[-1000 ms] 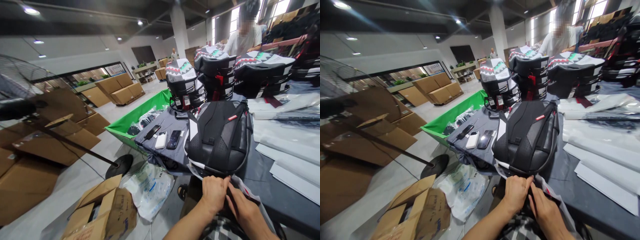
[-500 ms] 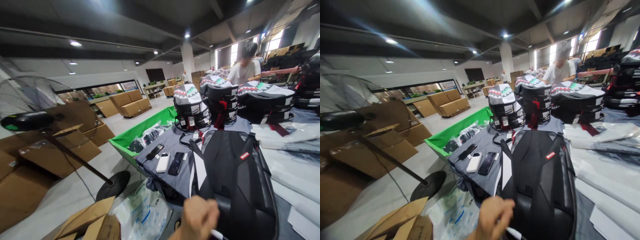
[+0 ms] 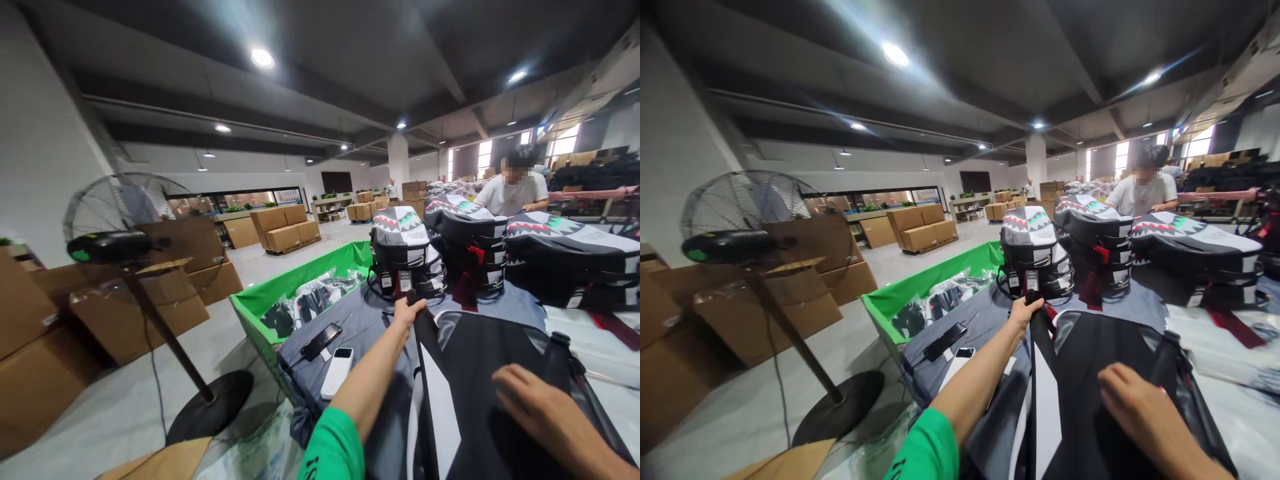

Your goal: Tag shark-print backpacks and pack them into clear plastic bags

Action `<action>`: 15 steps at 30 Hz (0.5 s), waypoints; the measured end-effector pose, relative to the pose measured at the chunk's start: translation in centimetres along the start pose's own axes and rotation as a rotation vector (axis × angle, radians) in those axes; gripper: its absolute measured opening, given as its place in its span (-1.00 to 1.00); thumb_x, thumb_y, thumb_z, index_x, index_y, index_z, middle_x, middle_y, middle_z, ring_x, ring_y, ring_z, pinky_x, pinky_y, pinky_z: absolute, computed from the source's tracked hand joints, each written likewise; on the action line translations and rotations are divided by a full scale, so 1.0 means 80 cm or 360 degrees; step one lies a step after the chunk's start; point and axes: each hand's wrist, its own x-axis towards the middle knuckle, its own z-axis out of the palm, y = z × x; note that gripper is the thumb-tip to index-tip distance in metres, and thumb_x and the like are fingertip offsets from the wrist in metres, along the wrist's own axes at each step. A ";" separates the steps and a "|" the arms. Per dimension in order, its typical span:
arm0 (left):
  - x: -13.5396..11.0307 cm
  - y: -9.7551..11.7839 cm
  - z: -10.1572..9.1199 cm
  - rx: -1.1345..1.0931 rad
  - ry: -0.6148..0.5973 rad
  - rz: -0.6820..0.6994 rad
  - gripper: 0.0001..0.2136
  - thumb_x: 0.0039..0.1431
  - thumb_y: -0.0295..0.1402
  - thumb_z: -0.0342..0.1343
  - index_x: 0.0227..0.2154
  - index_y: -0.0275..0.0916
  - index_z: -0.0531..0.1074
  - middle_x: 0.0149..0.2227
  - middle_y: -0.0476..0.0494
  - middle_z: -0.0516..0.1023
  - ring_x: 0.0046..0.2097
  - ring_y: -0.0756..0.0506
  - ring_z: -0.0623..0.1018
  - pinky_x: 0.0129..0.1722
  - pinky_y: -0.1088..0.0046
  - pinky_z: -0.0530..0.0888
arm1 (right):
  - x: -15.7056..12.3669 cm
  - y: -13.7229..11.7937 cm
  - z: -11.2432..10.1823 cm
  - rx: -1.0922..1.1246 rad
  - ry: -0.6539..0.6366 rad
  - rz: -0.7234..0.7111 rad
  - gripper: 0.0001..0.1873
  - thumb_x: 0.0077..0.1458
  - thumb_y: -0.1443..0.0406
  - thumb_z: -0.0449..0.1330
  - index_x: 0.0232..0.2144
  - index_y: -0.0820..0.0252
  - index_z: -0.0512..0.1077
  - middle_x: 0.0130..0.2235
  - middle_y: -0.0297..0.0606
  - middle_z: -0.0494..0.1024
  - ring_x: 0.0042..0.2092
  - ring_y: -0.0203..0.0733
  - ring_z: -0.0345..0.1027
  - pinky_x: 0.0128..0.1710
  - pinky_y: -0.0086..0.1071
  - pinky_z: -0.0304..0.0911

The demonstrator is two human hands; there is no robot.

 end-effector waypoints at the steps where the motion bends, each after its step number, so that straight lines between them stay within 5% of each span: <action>1: 0.000 0.008 0.006 -0.0023 -0.0103 0.0066 -0.62 -0.18 -0.11 0.51 -0.47 -0.31 0.55 -0.49 -0.01 0.52 -0.42 -0.04 0.48 -0.36 0.45 0.40 | 0.026 0.013 -0.005 -0.0035 0.0031 0.0088 -0.71 0.21 0.18 0.05 -0.11 -0.02 0.51 -0.13 -0.18 0.61 -0.24 -0.08 0.58 -0.30 -0.29 0.51; 5: -0.027 0.020 0.030 -0.0018 -0.0547 0.0212 -0.59 -0.40 -0.11 0.55 -0.56 -0.33 0.60 -0.55 -0.01 0.49 -0.44 -0.02 0.42 -0.37 0.45 0.35 | 0.120 0.045 0.009 0.0113 -0.0005 0.0060 -0.43 0.08 0.26 0.10 0.18 0.11 0.35 0.23 0.00 0.40 0.22 0.08 0.34 0.16 0.03 0.33; 8: -0.051 0.014 0.031 0.0032 -0.0760 0.0299 -0.59 -0.40 -0.10 0.55 -0.55 -0.33 0.62 -0.55 -0.03 0.49 -0.45 0.00 0.38 -0.38 0.46 0.31 | 0.166 0.040 0.042 0.0255 -0.0257 -0.0122 -0.53 0.04 0.31 0.13 0.04 0.17 0.45 0.18 0.01 0.46 0.24 0.05 0.30 0.23 -0.01 0.23; 12: -0.045 0.007 0.011 -0.0085 -0.0476 0.0260 -0.50 -0.36 0.06 0.51 -0.55 -0.33 0.60 -0.53 -0.05 0.50 -0.43 0.00 0.38 -0.40 0.48 0.32 | 0.167 0.023 0.063 0.0279 -0.0452 -0.0125 -0.75 0.20 0.32 0.00 -0.23 0.12 0.48 -0.24 -0.21 0.59 -0.15 -0.13 0.47 0.02 -0.19 0.33; 15: -0.025 -0.001 0.011 -0.0151 -0.0346 0.0162 -0.41 -0.34 0.20 0.44 -0.59 -0.31 0.52 -0.58 0.00 0.42 -0.50 0.04 0.33 -0.48 0.52 0.28 | 0.143 0.012 0.059 0.0268 -0.0494 -0.0006 -0.75 0.25 0.29 -0.04 -0.21 0.11 0.45 -0.23 -0.24 0.58 -0.19 -0.14 0.43 -0.06 -0.21 0.29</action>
